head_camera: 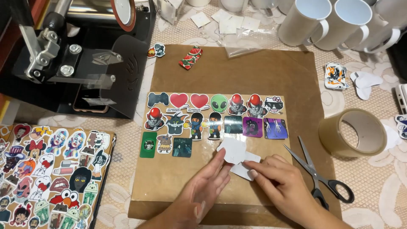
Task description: Peeling various stickers from sheets and carefully arranging them in a brown-paged notebook.
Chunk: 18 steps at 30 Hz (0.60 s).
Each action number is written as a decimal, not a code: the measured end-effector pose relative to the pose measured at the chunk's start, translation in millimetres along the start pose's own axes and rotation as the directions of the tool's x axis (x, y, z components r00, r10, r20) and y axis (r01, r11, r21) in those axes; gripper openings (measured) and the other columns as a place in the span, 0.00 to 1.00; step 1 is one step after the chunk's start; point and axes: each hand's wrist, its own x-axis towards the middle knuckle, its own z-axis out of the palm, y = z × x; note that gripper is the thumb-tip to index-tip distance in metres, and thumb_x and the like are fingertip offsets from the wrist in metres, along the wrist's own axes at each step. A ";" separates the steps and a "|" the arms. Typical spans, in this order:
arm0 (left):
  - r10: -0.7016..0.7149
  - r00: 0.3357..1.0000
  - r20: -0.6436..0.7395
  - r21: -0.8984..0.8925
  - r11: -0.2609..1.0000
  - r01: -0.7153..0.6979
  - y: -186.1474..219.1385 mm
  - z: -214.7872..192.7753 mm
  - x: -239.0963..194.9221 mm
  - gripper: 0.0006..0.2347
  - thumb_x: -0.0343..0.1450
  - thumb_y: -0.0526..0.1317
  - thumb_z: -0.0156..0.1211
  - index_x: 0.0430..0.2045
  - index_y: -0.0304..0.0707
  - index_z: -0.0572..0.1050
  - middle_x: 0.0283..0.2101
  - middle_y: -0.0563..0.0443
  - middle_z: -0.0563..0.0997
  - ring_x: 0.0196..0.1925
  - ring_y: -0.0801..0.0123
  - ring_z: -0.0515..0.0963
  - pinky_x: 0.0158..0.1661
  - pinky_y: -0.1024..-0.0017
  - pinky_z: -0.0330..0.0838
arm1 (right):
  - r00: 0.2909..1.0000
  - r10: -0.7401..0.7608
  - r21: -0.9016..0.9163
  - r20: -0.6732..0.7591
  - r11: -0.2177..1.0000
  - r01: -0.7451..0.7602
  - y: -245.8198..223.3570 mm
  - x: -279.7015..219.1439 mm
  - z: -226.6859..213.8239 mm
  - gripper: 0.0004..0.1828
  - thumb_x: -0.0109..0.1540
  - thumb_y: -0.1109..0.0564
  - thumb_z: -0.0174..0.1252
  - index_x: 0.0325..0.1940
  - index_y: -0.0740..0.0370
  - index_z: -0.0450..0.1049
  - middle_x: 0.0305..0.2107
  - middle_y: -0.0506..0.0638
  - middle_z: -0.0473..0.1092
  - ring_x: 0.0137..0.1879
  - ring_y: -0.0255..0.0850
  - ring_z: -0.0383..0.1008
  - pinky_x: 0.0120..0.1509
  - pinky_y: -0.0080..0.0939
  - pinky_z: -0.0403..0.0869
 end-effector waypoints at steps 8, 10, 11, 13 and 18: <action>0.080 0.996 -0.030 0.065 0.995 -0.077 12.5 -5.6 -1.8 0.53 0.69 0.70 0.70 0.71 0.29 0.41 0.77 0.41 0.41 0.78 0.47 0.45 0.73 0.51 0.38 | 0.988 0.149 0.233 -0.048 0.963 -0.134 5.5 -6.6 -6.2 0.28 0.47 0.51 0.75 0.51 0.53 0.79 0.55 0.51 0.66 0.54 0.38 0.69 0.45 0.34 0.79; 0.072 0.997 -0.037 0.109 0.992 -0.068 19.3 1.3 -4.7 0.53 0.69 0.71 0.68 0.71 0.29 0.43 0.76 0.39 0.48 0.78 0.54 0.51 0.73 0.56 0.39 | 0.991 0.123 0.238 -0.061 0.966 -0.105 7.2 -8.9 -7.3 0.34 0.46 0.50 0.76 0.55 0.53 0.75 0.60 0.54 0.63 0.68 0.44 0.66 0.54 0.41 0.83; 0.072 0.996 -0.049 0.244 0.968 -0.058 23.0 5.4 -7.0 0.55 0.66 0.74 0.69 0.71 0.30 0.44 0.75 0.40 0.51 0.78 0.53 0.52 0.73 0.55 0.37 | 0.967 0.247 0.535 -0.059 0.826 -0.179 6.6 -9.0 -7.5 0.46 0.44 0.61 0.73 0.65 0.54 0.64 0.64 0.54 0.63 0.61 0.44 0.70 0.57 0.43 0.80; 0.075 0.996 -0.055 0.378 0.925 -0.048 -4.2 -22.3 -15.7 0.58 0.63 0.77 0.70 0.71 0.32 0.44 0.74 0.42 0.55 0.77 0.52 0.53 0.72 0.54 0.35 | 0.933 0.360 0.775 -0.026 0.596 -0.209 1.7 -6.8 -12.1 0.58 0.43 0.71 0.69 0.75 0.54 0.53 0.68 0.55 0.62 0.55 0.44 0.75 0.60 0.44 0.77; -0.043 0.849 0.527 0.660 -0.608 -0.441 -14.3 -10.4 -13.2 0.19 0.78 0.35 0.51 0.65 0.48 0.69 0.74 0.50 0.54 0.74 0.56 0.62 0.68 0.45 0.58 | 0.968 0.204 0.857 0.148 0.462 -0.228 -19.8 -6.1 -32.7 0.52 0.61 0.43 0.67 0.79 0.50 0.41 0.52 0.67 0.76 0.46 0.45 0.87 0.49 0.47 0.81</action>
